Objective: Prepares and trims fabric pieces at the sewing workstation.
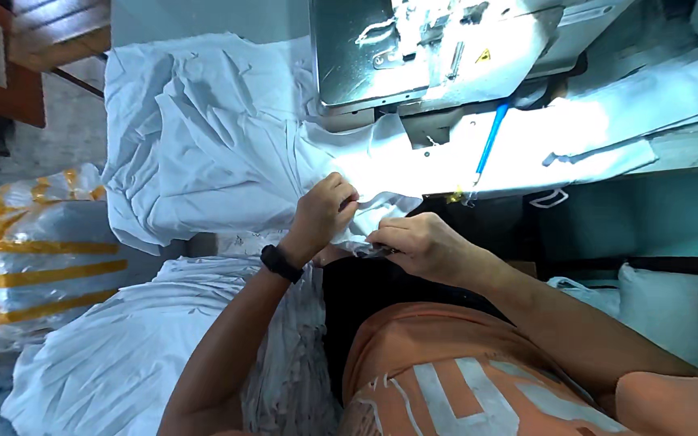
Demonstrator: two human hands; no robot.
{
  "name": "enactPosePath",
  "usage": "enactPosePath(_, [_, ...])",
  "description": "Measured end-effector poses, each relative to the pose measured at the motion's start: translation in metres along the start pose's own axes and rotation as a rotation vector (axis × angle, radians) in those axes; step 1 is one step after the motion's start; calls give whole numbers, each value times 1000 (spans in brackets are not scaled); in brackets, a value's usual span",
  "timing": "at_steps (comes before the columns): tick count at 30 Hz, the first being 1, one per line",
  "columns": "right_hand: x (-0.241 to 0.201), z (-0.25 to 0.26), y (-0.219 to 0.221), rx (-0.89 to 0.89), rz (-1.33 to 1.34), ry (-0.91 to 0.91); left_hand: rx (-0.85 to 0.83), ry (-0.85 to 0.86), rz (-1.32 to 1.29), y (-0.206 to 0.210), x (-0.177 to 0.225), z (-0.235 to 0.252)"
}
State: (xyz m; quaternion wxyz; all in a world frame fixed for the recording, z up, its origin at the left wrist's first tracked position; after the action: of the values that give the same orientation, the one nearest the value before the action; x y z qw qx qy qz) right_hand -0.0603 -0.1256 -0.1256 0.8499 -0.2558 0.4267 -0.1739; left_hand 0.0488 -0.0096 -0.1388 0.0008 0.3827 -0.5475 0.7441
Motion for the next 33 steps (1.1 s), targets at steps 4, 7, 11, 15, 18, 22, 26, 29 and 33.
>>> enactPosePath(4, [1,2,-17,180,-72,16,22,145,135,-35,49,-2])
enactPosePath(7, [1,11,-30,266,-128,11,50,264,253,-55,75,-4])
enactPosePath(11, [8,19,-33,302,-49,4,77,346,296,-55,85,-11])
enactPosePath(15, [17,19,-38,347,194,153,-32,327,403,-54,71,-13])
enactPosePath(18, [19,17,-43,400,253,266,-129,187,459,-58,43,-19])
enactPosePath(22, [20,15,-44,411,251,333,16,150,189,-66,29,-25])
enactPosePath(26, [21,16,-43,409,254,346,139,134,-76,-67,23,-28])
enactPosePath(29, [22,15,-43,415,269,356,182,99,-193,-66,17,-30])
enactPosePath(33, [27,10,-42,415,269,347,262,83,-321,-61,8,-33])
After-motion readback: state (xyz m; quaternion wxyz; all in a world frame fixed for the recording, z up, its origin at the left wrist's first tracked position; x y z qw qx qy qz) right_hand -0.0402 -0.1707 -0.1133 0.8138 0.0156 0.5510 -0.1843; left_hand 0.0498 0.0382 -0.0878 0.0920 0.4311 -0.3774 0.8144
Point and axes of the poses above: each hand's wrist, its own z-axis towards the middle knuckle, its own y-axis out of the palm, x = y × z, the point moved 6 cm from there along z, towards the middle knuckle, and after that the axes turned 3 degrees about -z, right-handed, at the moved point
